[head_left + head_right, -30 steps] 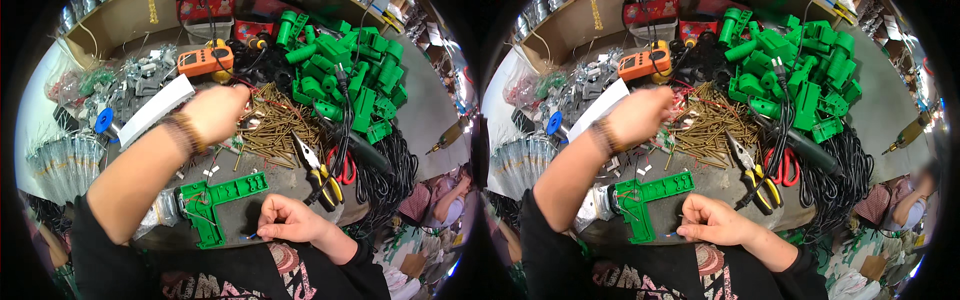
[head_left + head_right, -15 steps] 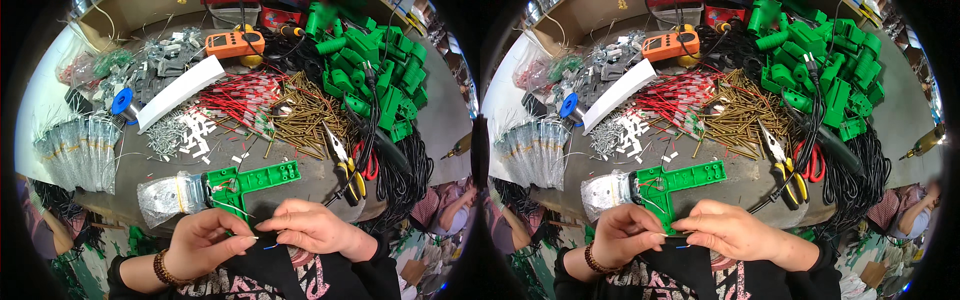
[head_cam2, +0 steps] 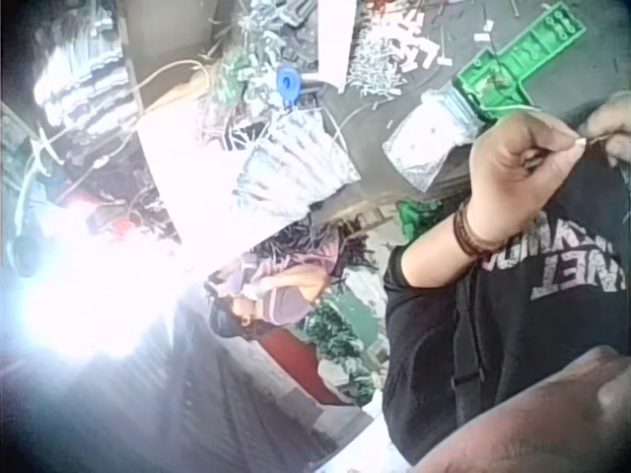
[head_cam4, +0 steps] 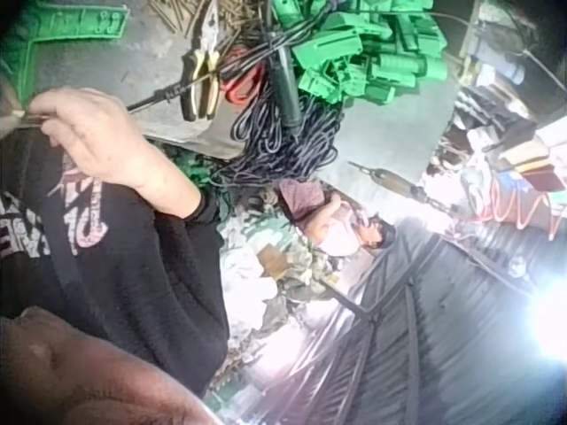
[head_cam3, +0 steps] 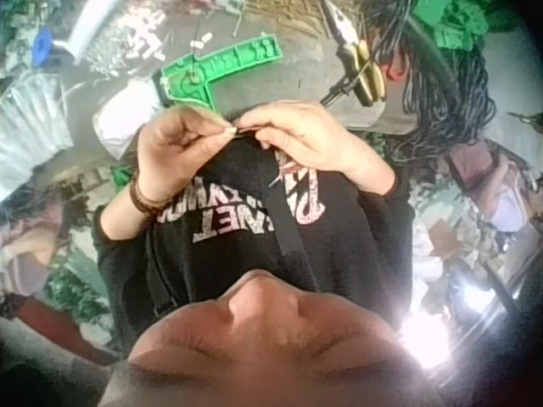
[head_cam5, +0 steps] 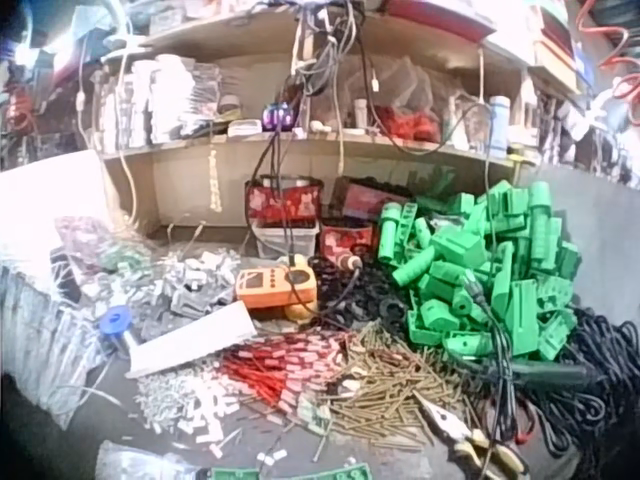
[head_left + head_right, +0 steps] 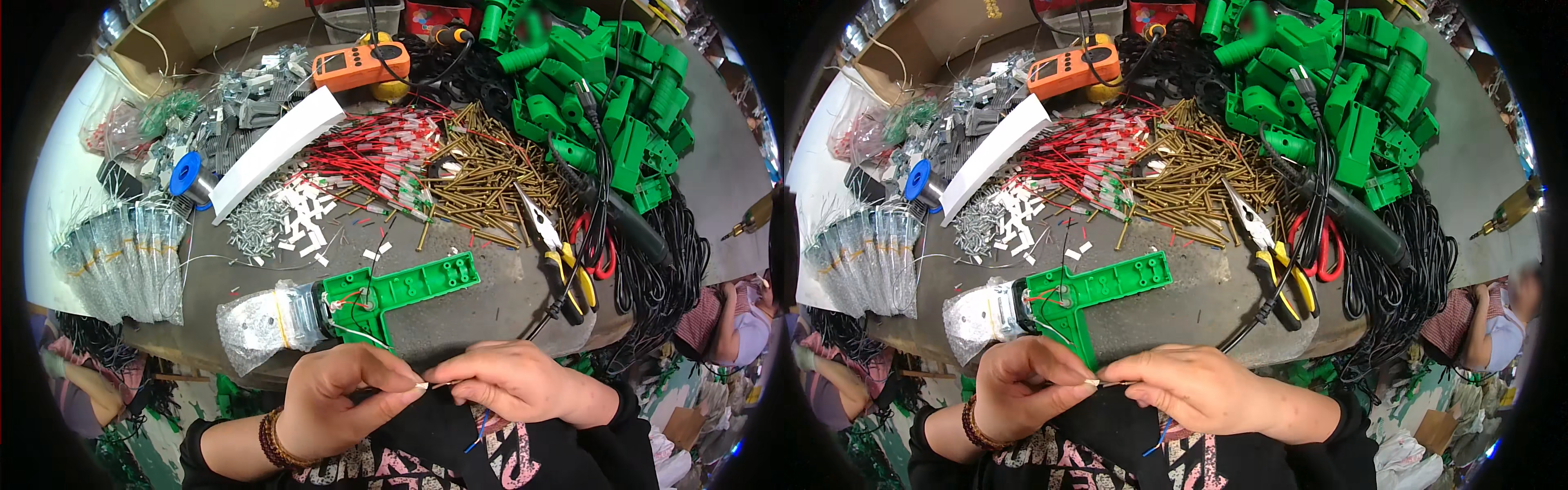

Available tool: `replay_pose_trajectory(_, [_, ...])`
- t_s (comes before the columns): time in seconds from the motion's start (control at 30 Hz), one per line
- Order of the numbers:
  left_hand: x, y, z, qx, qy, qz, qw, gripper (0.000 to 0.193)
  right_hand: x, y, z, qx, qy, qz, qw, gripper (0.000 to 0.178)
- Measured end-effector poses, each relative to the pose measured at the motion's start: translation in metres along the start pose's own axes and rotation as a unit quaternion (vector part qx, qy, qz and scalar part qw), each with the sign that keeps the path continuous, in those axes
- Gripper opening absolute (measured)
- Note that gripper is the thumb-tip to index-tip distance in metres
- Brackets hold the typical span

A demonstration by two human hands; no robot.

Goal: Assembling internal components, wiring, and soldering for a green plastic electronic device housing.

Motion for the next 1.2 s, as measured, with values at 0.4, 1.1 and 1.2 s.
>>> replay_pose_trajectory(0.4, [-0.019, -0.003, -0.007, 0.002, -0.169, -0.114, 0.979, 0.019, 0.015, -0.006, 0.007, -0.067, 0.107, 0.031, 0.991, 0.008])
replay_pose_trajectory(1.1, [-0.030, 0.003, -0.031, 0.053, -0.326, -0.264, 0.906, 0.027, 0.010, -0.009, 0.001, 0.050, 0.108, 0.059, 0.991, 0.075])
replay_pose_trajectory(1.2, [-0.041, 0.016, -0.031, 0.028, -0.438, -0.310, 0.843, 0.024, 0.023, -0.014, -0.001, 0.064, 0.052, 0.087, 0.993, 0.068])
Point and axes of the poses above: each hand's wrist, its own y-axis away from the middle knuckle, its own z-axis out of the back of the hand, x = y × z, the point moved 8 cm from there along -y, towards the middle knuckle, and after that the axes turned 3 degrees about y, right-handed, at the moved point
